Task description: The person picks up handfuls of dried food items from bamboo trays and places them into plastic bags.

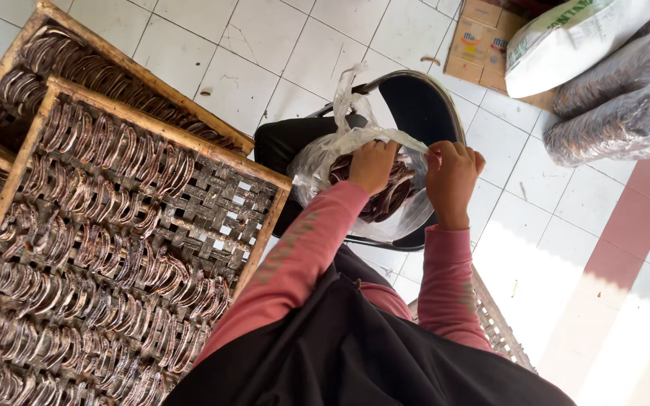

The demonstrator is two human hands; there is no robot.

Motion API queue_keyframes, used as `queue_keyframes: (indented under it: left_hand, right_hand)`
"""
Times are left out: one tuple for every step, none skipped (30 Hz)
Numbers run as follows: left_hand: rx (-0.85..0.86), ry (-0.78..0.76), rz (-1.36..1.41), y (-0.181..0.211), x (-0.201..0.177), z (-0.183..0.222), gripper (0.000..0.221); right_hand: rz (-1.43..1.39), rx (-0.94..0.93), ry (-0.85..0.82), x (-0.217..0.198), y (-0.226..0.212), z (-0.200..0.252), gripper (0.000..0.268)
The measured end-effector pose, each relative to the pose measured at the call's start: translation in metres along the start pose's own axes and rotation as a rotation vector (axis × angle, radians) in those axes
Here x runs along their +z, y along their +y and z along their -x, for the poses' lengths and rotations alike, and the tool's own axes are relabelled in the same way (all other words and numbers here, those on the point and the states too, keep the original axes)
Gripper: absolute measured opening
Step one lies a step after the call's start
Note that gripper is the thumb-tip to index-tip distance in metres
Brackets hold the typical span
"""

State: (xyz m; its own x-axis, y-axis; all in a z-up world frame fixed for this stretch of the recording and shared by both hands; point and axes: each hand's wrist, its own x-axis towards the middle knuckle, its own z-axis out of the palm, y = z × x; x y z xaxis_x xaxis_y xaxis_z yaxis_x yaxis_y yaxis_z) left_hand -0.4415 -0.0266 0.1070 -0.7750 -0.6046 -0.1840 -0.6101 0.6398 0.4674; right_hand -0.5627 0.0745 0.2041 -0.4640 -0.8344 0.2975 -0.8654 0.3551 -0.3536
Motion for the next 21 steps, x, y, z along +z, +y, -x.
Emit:
queue_keyframes:
  left_hand:
    - [-0.005,0.102,-0.058,0.003,0.018,-0.001,0.052]
    - [-0.008,0.205,-0.116,0.005,0.033,0.0,0.059]
    - [-0.013,0.312,-0.172,0.007,0.041,-0.002,0.067]
    - [-0.024,0.242,-0.078,0.011,0.045,-0.002,0.074]
    - [-0.051,0.179,0.017,0.016,0.043,-0.002,0.082]
    - [-0.077,0.117,0.113,0.02,0.037,0.004,0.091]
    - [-0.055,0.141,0.09,0.026,0.026,0.008,0.091]
    - [-0.033,0.164,0.067,0.028,0.01,0.014,0.091]
    - [0.046,0.125,0.034,0.025,-0.008,0.026,0.091]
    - [0.123,0.085,0.0,0.025,-0.025,0.045,0.091]
    - [0.213,0.109,0.155,0.017,-0.042,0.068,0.074]
    - [0.305,0.139,0.308,0.007,-0.057,0.092,0.061]
    - [0.21,0.065,0.465,-0.009,-0.068,0.121,0.057]
    - [0.117,-0.004,0.626,-0.035,-0.077,0.154,0.055]
    - [0.205,0.165,0.898,-0.07,-0.086,0.186,0.049]
    - [0.304,0.347,1.158,-0.106,-0.092,0.217,0.044]
    - [0.011,0.376,0.953,-0.145,-0.096,0.248,0.043]
    - [-0.224,0.63,0.902,-0.176,-0.093,0.272,0.041]
    - [-0.479,0.768,0.382,-0.212,-0.093,0.295,0.06]
    - [-0.637,0.759,0.284,-0.248,-0.092,0.314,0.075]
    - [-0.798,0.74,0.192,-0.275,-0.083,0.33,0.093]
  right_hand:
    - [-0.01,0.025,-0.005,0.0,0.0,0.004,0.004]
    - [-0.007,0.018,0.0,-0.001,-0.002,0.006,0.004]
    - [-0.004,0.006,0.005,-0.002,-0.005,0.005,0.005]
    - [0.0,-0.005,0.009,-0.005,-0.01,0.005,0.006]
    - [0.011,-0.015,0.024,-0.01,-0.017,0.002,0.009]
    - [0.021,-0.025,0.039,-0.019,-0.027,0.003,0.015]
    - [0.022,-0.055,0.044,-0.027,-0.041,0.002,0.02]
    - [-0.061,-0.06,0.076,-0.037,-0.057,0.006,0.025]
    - [-0.153,-0.074,0.112,-0.046,-0.074,0.007,0.029]
    - [-0.358,-0.031,0.147,-0.053,-0.094,0.009,0.025]
    - [-0.563,0.022,0.172,-0.058,-0.113,0.012,0.022]
    - [-0.75,0.016,0.178,-0.06,-0.133,0.017,0.021]
    - [-0.934,0.016,0.179,-0.058,-0.152,0.026,0.021]
    - [-1.118,0.021,0.174,-0.051,-0.173,0.033,0.02]
    - [-1.201,-0.041,0.135,-0.039,-0.194,0.039,0.019]
    - [-1.284,-0.102,0.095,-0.026,-0.214,0.047,0.018]
    - [-1.171,-0.209,0.057,-0.005,-0.235,0.053,0.019]
    - [-1.056,-0.317,0.026,0.022,-0.257,0.06,0.021]
    - [-0.839,-0.426,-0.006,0.053,-0.28,0.062,0.022]
    - [-0.921,-0.464,-0.183,0.087,-0.302,0.065,0.029]
    - [-0.863,-0.545,-0.339,0.123,-0.321,0.068,0.041]
